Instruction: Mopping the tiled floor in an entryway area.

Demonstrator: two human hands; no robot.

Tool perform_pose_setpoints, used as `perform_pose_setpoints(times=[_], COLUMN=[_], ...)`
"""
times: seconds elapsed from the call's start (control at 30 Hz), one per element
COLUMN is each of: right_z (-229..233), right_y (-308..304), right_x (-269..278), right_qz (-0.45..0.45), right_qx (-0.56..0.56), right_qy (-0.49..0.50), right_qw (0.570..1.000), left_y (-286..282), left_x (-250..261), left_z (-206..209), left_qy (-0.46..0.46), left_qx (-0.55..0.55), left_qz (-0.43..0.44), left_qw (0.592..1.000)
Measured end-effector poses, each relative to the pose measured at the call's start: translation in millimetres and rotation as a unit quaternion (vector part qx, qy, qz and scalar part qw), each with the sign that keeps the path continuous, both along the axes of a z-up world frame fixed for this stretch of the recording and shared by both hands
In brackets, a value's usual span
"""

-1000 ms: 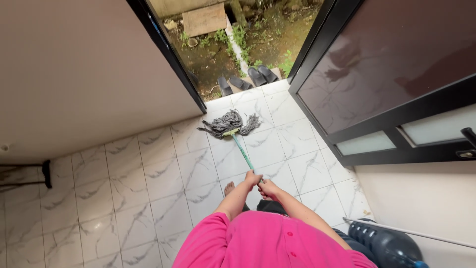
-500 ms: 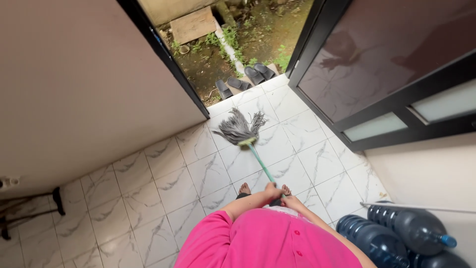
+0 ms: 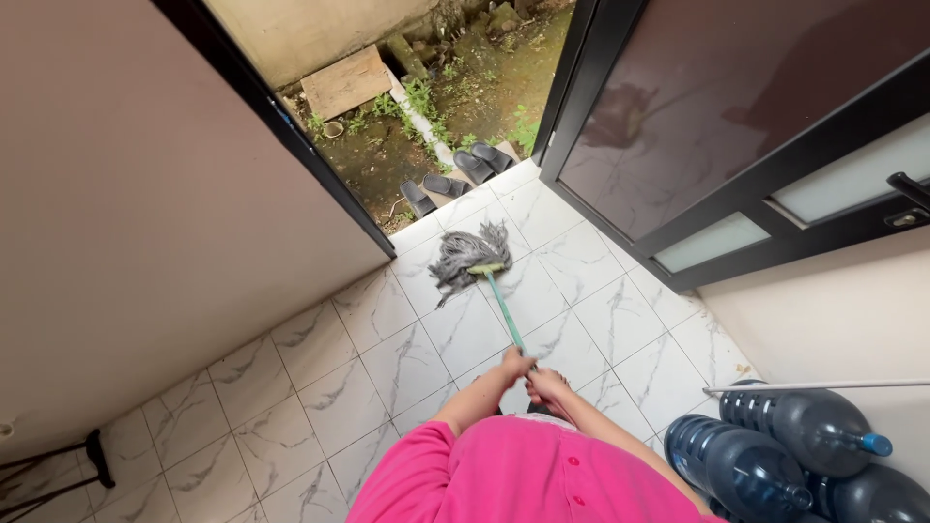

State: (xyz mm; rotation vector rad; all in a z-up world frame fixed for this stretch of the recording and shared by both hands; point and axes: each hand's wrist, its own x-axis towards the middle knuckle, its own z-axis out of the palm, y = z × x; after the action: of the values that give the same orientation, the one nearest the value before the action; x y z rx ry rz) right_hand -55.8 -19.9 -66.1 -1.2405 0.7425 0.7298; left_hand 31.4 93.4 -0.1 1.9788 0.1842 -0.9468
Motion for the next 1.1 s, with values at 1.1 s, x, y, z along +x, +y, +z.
perform_pose_setpoints(times=[1.1], right_z=[49.7], right_y=[-129.2], right_x=[-41.4], right_qz=[-0.026], right_qx=[-0.029], right_qy=[0.040], right_qw=[0.998], left_y=[-130.6], left_x=[-37.2], left_z=[5.0], left_qy=[-0.004], left_qx=[0.030], left_qz=[-0.063], left_qw=[0.998])
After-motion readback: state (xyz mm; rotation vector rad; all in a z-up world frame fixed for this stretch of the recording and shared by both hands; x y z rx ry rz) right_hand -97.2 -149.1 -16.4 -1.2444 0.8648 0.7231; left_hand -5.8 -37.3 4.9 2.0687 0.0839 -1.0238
